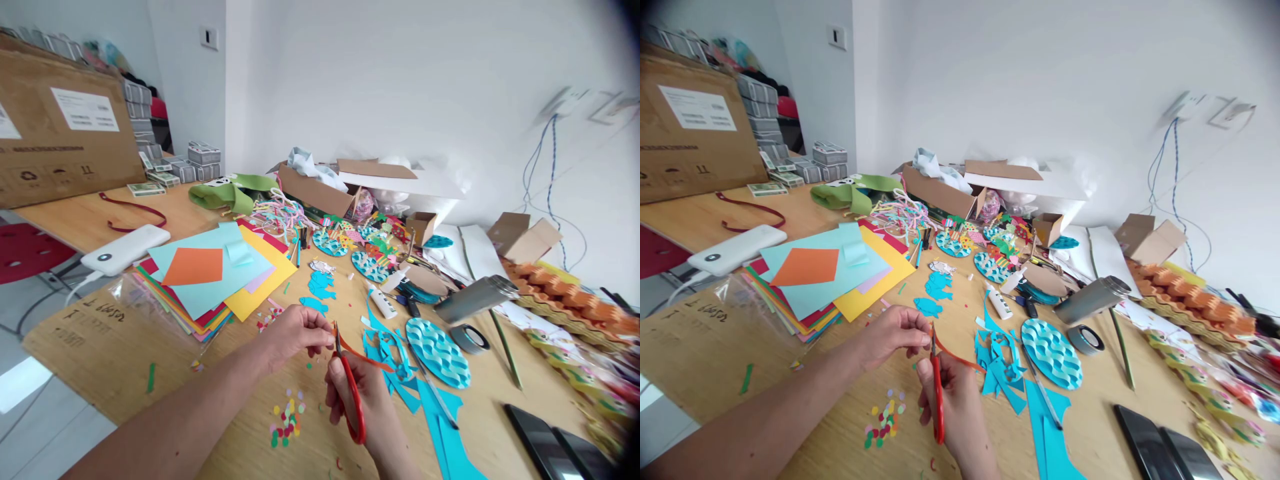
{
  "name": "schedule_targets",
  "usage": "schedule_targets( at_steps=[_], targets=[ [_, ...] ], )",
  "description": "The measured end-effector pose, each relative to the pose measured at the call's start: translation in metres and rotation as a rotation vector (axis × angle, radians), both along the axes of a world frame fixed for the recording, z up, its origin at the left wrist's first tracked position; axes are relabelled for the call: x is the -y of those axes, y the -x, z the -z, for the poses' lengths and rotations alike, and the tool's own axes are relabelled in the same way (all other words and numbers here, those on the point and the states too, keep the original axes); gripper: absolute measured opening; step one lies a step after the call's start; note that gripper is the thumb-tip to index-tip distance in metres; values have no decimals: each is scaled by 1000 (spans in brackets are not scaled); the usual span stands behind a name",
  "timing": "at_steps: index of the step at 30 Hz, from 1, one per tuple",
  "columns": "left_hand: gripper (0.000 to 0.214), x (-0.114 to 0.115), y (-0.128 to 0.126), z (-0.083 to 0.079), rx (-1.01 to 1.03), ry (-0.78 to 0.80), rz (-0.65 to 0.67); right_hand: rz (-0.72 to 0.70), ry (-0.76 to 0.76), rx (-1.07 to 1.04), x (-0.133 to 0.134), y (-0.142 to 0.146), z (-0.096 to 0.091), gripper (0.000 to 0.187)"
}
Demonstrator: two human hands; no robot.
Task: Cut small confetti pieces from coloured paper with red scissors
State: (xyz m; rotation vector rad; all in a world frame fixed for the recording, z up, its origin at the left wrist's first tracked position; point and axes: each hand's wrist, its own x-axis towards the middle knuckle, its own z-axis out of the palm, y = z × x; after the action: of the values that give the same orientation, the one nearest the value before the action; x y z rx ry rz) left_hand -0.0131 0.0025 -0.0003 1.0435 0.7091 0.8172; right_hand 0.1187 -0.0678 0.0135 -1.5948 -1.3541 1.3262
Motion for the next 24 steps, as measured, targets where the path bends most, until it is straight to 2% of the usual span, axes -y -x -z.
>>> schedule_targets(
  at_steps=[24],
  targets=[
    [9, 0, 3, -3, 14, 54, 14, -47, 44, 49, 1, -4, -4, 48]
  ],
)
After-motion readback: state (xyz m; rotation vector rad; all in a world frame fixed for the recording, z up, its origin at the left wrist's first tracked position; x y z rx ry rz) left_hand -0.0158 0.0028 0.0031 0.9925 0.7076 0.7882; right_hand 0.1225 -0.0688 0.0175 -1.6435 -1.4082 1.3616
